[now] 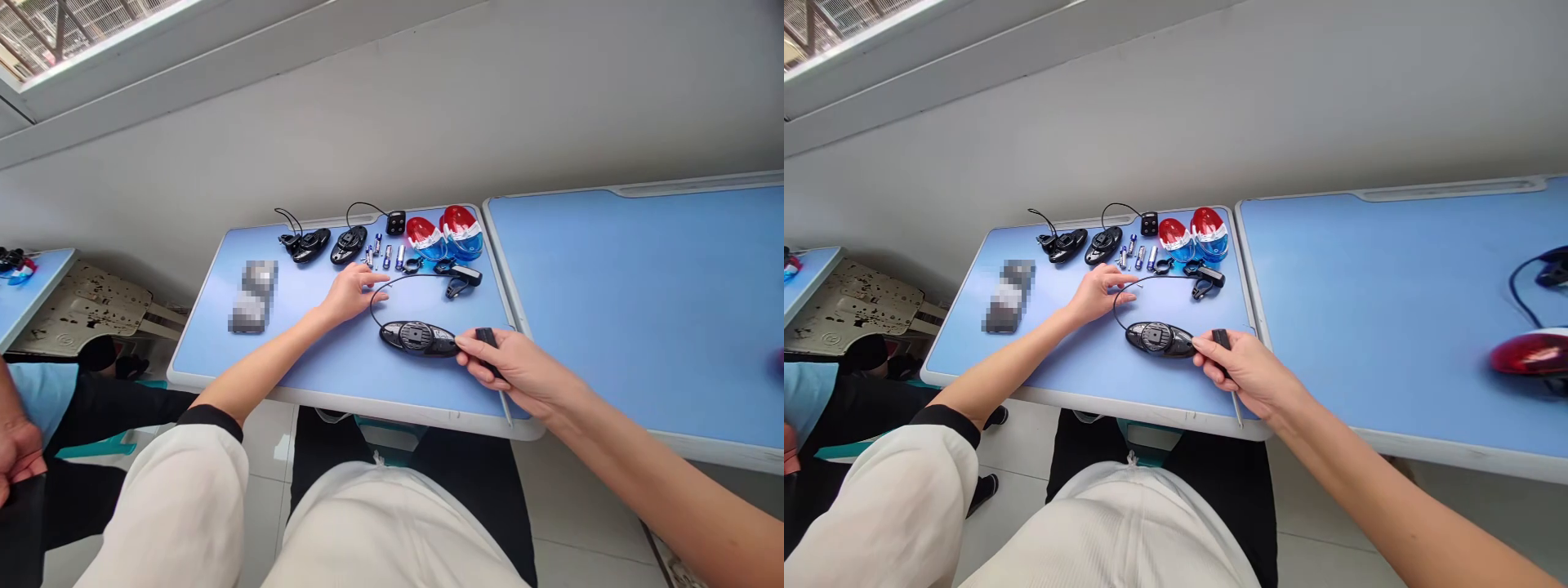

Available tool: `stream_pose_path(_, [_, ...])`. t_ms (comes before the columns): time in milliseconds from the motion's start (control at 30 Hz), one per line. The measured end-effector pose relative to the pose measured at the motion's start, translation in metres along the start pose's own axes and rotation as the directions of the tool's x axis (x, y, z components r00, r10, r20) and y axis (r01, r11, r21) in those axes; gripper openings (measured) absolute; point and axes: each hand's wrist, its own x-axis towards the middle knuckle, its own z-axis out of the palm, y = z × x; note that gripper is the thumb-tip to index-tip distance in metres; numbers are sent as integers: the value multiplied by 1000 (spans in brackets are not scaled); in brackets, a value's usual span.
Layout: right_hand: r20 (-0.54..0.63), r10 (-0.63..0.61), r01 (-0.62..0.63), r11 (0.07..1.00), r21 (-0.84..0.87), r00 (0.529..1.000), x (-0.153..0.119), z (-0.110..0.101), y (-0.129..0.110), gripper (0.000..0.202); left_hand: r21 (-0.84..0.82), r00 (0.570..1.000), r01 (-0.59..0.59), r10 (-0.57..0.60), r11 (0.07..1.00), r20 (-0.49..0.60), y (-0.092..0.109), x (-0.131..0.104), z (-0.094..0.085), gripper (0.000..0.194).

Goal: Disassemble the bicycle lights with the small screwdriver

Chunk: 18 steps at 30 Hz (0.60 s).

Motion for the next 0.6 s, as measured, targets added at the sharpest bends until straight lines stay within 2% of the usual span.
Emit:
stream_pose_path(167, [-4, -31, 30, 999, -19, 1000, -6, -4, 2, 47, 74, 998, -56, 57, 996, -2, 4, 16, 14, 16])
stream_pose_path(367, [20, -33, 33, 999, 25, 999, -3, -5, 6, 51, 164, 994, -109, 110, 980, 0, -1, 17, 11, 22])
stream_pose_path(533, [59, -59, 57, 998, 37, 997, 0, -9, 11, 49, 221, 992, -96, 110, 971, -55, -5, 22, 10, 24])
stream_pose_path(600, [63, -59, 57, 998, 36, 996, 0, -10, 11, 47, 199, 987, -68, 95, 978, -127, -3, 19, 9, 20])
